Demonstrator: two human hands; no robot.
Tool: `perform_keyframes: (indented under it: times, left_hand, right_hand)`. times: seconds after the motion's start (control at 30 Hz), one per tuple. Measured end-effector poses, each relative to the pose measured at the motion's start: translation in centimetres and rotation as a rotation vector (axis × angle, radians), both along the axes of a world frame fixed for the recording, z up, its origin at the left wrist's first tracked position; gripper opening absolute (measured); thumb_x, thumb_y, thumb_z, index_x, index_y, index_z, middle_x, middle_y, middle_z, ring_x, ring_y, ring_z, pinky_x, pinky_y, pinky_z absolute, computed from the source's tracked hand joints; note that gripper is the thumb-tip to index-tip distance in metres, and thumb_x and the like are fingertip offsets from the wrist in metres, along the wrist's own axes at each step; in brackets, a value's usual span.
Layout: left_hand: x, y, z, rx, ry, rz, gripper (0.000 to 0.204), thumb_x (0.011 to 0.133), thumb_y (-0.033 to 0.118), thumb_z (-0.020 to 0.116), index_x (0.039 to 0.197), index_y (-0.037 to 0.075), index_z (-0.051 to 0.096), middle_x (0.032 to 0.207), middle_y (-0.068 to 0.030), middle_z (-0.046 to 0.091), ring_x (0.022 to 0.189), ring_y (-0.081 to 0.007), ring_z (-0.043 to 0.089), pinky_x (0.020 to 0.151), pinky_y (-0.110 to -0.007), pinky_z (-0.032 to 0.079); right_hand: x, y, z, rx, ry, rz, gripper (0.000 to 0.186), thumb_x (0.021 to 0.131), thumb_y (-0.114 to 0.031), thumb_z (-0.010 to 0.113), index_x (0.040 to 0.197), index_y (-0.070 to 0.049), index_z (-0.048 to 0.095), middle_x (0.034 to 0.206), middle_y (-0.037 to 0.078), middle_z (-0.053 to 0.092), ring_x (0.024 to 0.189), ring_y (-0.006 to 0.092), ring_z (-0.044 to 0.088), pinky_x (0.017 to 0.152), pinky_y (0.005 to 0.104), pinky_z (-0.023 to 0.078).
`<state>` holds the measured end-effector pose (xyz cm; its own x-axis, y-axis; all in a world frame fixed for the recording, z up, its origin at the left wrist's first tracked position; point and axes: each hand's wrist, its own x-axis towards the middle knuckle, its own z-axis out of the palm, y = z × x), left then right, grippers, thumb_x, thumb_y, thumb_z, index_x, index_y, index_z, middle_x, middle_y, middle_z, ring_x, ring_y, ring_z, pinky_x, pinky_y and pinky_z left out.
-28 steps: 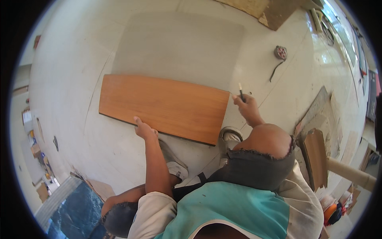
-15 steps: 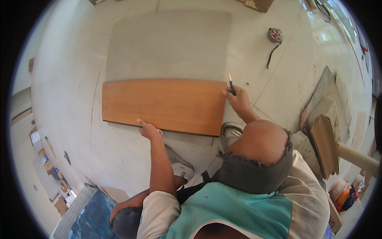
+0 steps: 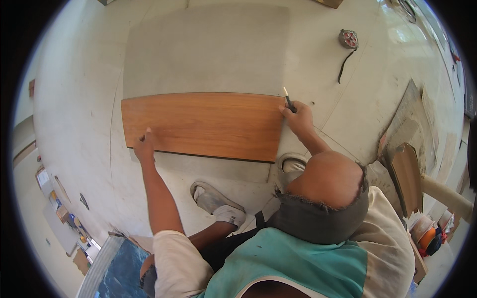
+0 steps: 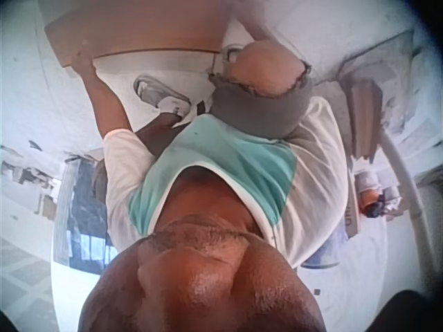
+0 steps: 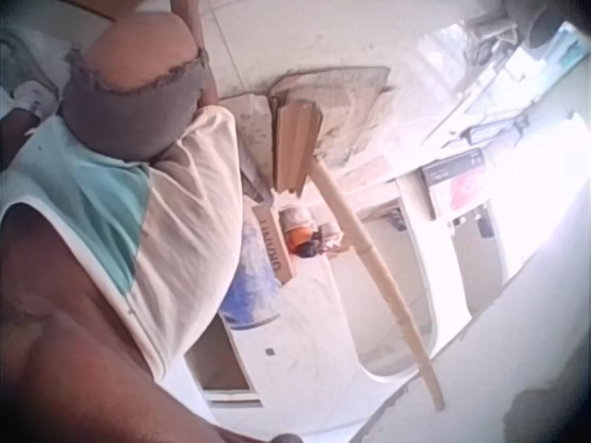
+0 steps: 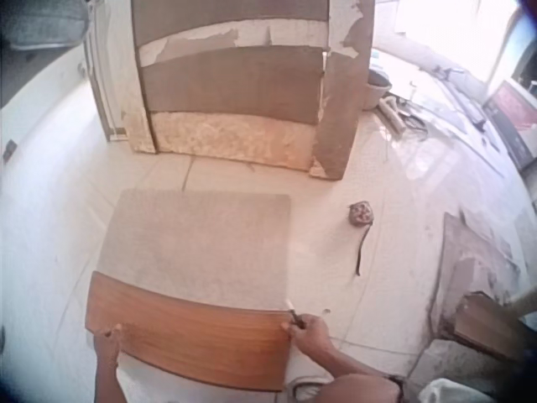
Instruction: The person measures a tile and a board using a tape measure and a pencil.
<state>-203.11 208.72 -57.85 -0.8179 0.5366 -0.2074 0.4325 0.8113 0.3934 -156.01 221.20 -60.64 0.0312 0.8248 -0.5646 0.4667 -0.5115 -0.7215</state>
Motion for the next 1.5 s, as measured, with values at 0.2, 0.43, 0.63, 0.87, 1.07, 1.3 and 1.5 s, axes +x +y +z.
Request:
perform_keyframes:
  times: [0.2, 0.43, 0.63, 0.87, 1.07, 1.3, 1.5]
  left_hand:
    - [-11.0, 3.6, -1.7, -0.060, 0.307, -0.270, 0.039, 0.086, 0.033, 0.065, 0.097, -0.004, 0.063, 0.085, -0.0193, 0.065, 0.078, -0.0274, 0.062, 0.070, -0.040, 0.047]
    - [-14.2, 6.8, -3.1, 0.062, 0.178, -0.057, 0.067, 0.081, 0.037, 0.070, 0.126, -0.009, 0.052, 0.115, -0.0238, 0.063, 0.108, -0.0357, 0.061, 0.092, -0.040, 0.048]
    - [-13.6, 9.6, -0.9, 0.013, -0.095, -0.003, 0.070, 0.077, 0.036, 0.075, 0.126, -0.008, 0.053, 0.117, -0.0224, 0.063, 0.107, -0.0296, 0.062, 0.089, -0.037, 0.050]
    - [-14.4, 10.9, -0.7, 0.030, -0.135, 0.000, 0.077, 0.072, 0.038, 0.081, 0.127, -0.008, 0.052, 0.116, -0.0212, 0.063, 0.104, -0.0279, 0.064, 0.086, -0.037, 0.052]
    - [-15.2, 10.6, -1.3, 0.074, -0.267, -0.003, 0.083, 0.068, 0.036, 0.084, 0.130, -0.007, 0.050, 0.119, -0.0230, 0.061, 0.104, -0.0301, 0.063, 0.086, -0.038, 0.052]
    - [-15.1, 10.8, -1.3, 0.067, -0.208, -0.065, 0.075, 0.074, 0.025, 0.082, 0.131, -0.009, 0.046, 0.109, -0.0208, 0.064, 0.096, -0.0237, 0.066, 0.079, -0.033, 0.054]
    - [-14.8, 10.9, -1.4, 0.088, -0.207, -0.068, 0.076, 0.075, 0.024, 0.082, 0.132, -0.010, 0.046, 0.108, -0.0211, 0.065, 0.094, -0.0240, 0.066, 0.078, -0.034, 0.054]
  right_hand:
    - [-0.6, 0.2, 1.5, 0.162, -0.069, 0.142, 0.021, 0.082, -0.017, 0.069, 0.076, 0.002, 0.061, 0.059, 0.006, 0.053, 0.058, 0.0126, 0.047, 0.055, 0.0336, 0.040]
    - [-1.2, 0.2, 2.0, -0.065, -0.045, 0.057, 0.022, 0.086, -0.019, 0.068, 0.085, 0.002, 0.062, 0.064, -0.002, 0.050, 0.058, 0.0066, 0.045, 0.052, 0.0258, 0.037]
    - [-0.1, -0.1, 0.6, -0.084, 0.038, -0.004, 0.016, 0.088, -0.016, 0.066, 0.087, -0.002, 0.060, 0.066, -0.004, 0.049, 0.055, 0.0045, 0.043, 0.048, 0.0223, 0.035]
    - [0.0, 0.0, 0.3, -0.086, 0.051, 0.009, 0.012, 0.090, -0.016, 0.065, 0.086, -0.008, 0.057, 0.066, -0.005, 0.049, 0.052, 0.0037, 0.042, 0.045, 0.0200, 0.032]
    - [0.2, -0.1, 0.0, -0.094, 0.068, 0.002, 0.011, 0.090, -0.015, 0.065, 0.084, -0.009, 0.057, 0.064, -0.005, 0.049, 0.050, 0.0037, 0.041, 0.044, 0.0199, 0.030]
    - [-0.1, -0.1, 0.4, -0.084, 0.102, -0.033, 0.013, 0.090, -0.015, 0.066, 0.082, -0.009, 0.057, 0.063, -0.005, 0.049, 0.049, 0.0036, 0.041, 0.044, 0.0201, 0.029]
    - [-0.1, 0.0, 0.6, -0.087, 0.112, -0.031, 0.013, 0.090, -0.015, 0.066, 0.083, -0.009, 0.057, 0.063, -0.005, 0.049, 0.049, 0.0035, 0.041, 0.043, 0.0200, 0.029]
